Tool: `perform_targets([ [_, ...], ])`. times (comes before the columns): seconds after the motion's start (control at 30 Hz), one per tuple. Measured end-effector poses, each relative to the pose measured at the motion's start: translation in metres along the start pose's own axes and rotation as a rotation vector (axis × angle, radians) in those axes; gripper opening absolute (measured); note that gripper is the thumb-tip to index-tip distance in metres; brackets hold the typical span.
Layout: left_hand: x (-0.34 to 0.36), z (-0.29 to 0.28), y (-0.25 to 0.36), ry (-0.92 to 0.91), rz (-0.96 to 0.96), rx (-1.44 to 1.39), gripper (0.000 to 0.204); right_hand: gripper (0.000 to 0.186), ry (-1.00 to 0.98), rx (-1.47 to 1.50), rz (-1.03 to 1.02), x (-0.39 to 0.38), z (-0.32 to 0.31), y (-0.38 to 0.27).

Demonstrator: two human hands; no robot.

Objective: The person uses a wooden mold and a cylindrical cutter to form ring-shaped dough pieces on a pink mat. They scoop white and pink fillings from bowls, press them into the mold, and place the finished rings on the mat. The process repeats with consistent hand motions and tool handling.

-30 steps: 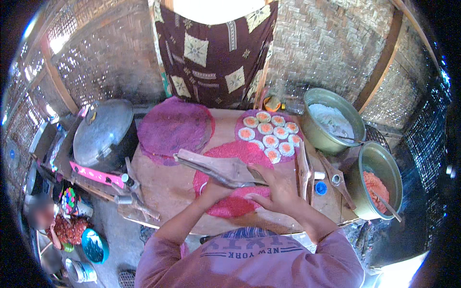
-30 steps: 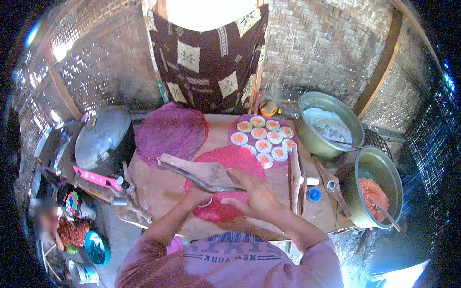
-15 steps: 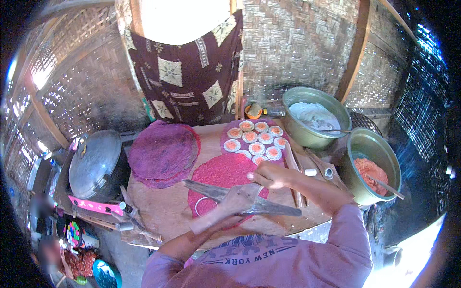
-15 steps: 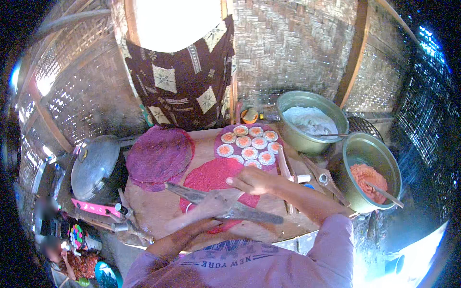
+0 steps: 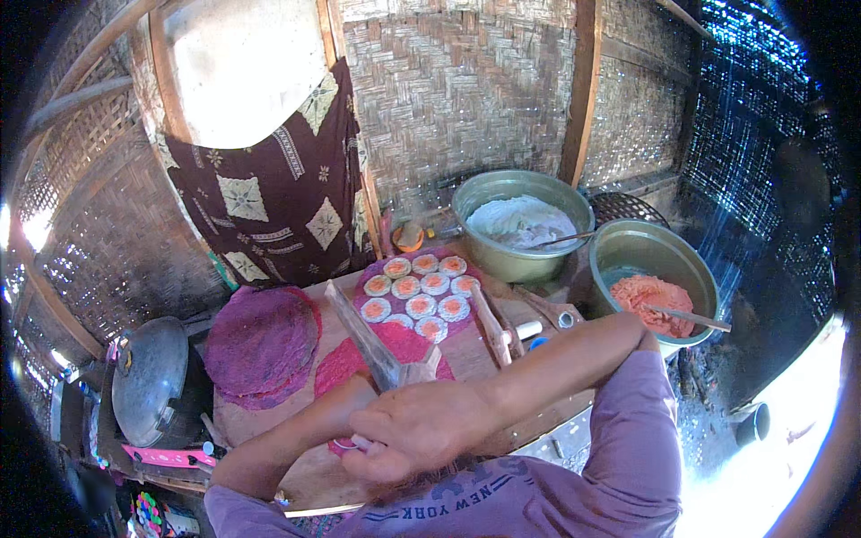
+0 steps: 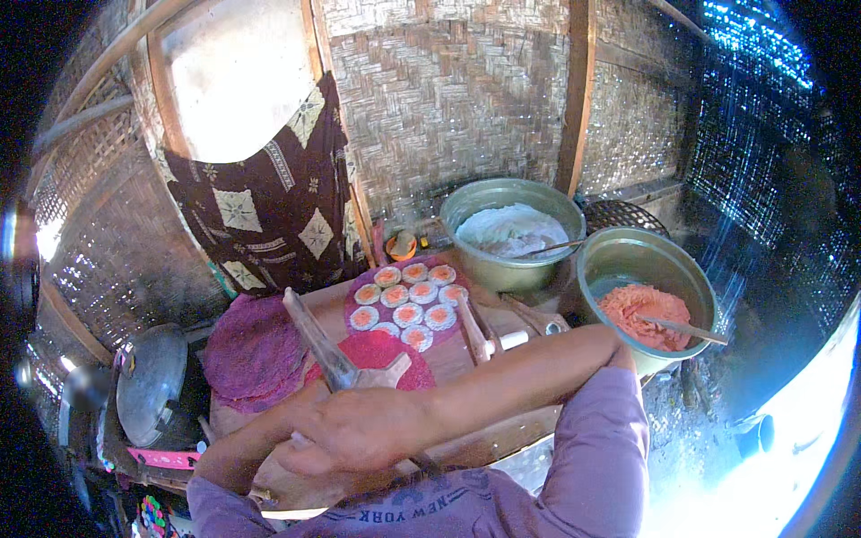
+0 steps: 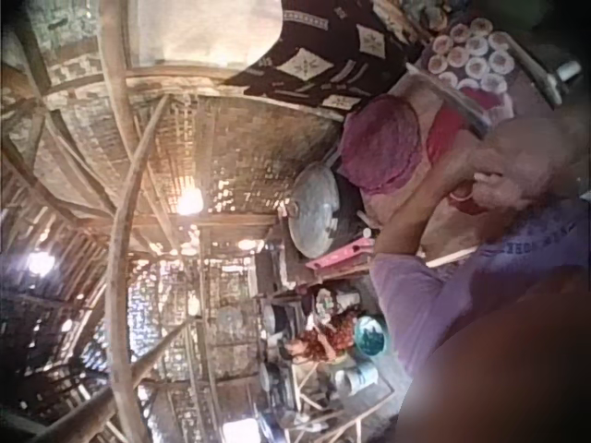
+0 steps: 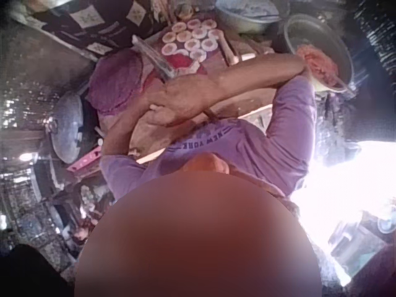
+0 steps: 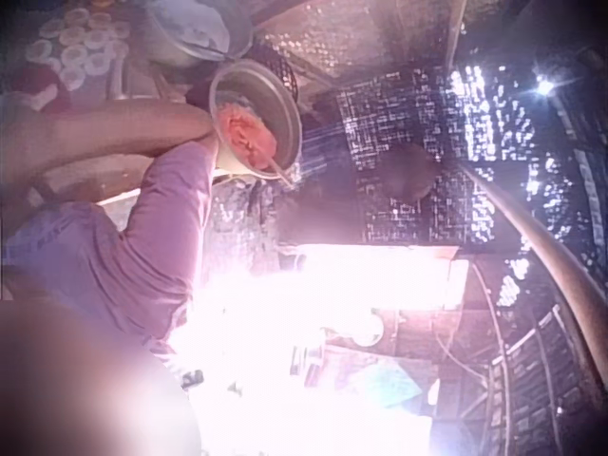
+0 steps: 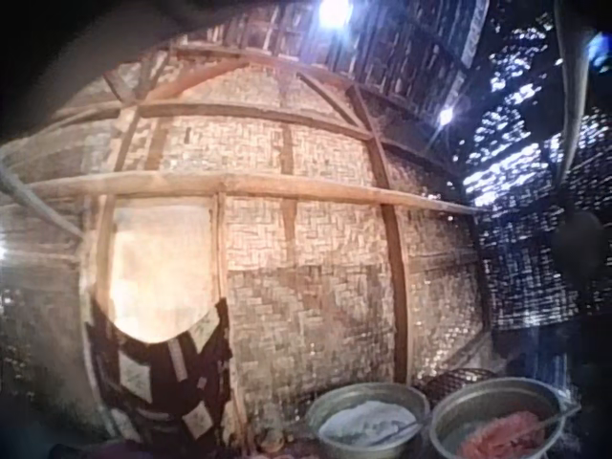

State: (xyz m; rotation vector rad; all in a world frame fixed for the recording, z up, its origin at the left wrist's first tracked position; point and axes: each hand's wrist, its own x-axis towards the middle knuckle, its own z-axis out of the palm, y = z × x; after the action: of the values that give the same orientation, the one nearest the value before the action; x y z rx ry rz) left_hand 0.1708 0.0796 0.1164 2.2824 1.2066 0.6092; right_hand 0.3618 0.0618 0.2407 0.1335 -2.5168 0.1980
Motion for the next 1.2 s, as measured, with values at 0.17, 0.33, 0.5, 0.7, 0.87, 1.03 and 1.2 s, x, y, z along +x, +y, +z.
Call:
perform_targets([
  [0.17,-0.002,0.000,0.029,-0.078,0.038,0.083,0.010,0.038,0.076,0.169,0.012,-0.045,-0.011,0.008],
  [0.33,-0.006,-0.021,0.017,0.159,-0.166,-0.162,0.012,0.033,0.430,-0.021,0.441,-0.109,-0.078,0.041],
  [0.5,0.054,0.006,0.014,0.465,-0.198,-1.059,0.033,0.009,1.561,0.336,0.505,-0.167,-0.139,0.093],
  [0.7,0.161,0.032,0.057,0.831,0.564,-1.032,0.053,0.019,1.797,0.736,0.636,-0.155,-0.054,0.163],
  [0.87,0.117,-0.017,-0.005,1.152,0.507,-1.248,0.037,0.040,0.580,-0.296,1.062,-0.229,-0.076,0.249],
  [1.03,0.090,0.014,-0.051,1.175,-0.064,-0.397,0.043,0.033,-0.635,-0.799,1.624,-0.362,-0.133,0.341],
  [1.2,0.085,0.036,-0.047,1.042,-0.343,-0.526,0.047,0.044,-0.623,-0.645,1.624,-0.374,-0.128,0.350],
])
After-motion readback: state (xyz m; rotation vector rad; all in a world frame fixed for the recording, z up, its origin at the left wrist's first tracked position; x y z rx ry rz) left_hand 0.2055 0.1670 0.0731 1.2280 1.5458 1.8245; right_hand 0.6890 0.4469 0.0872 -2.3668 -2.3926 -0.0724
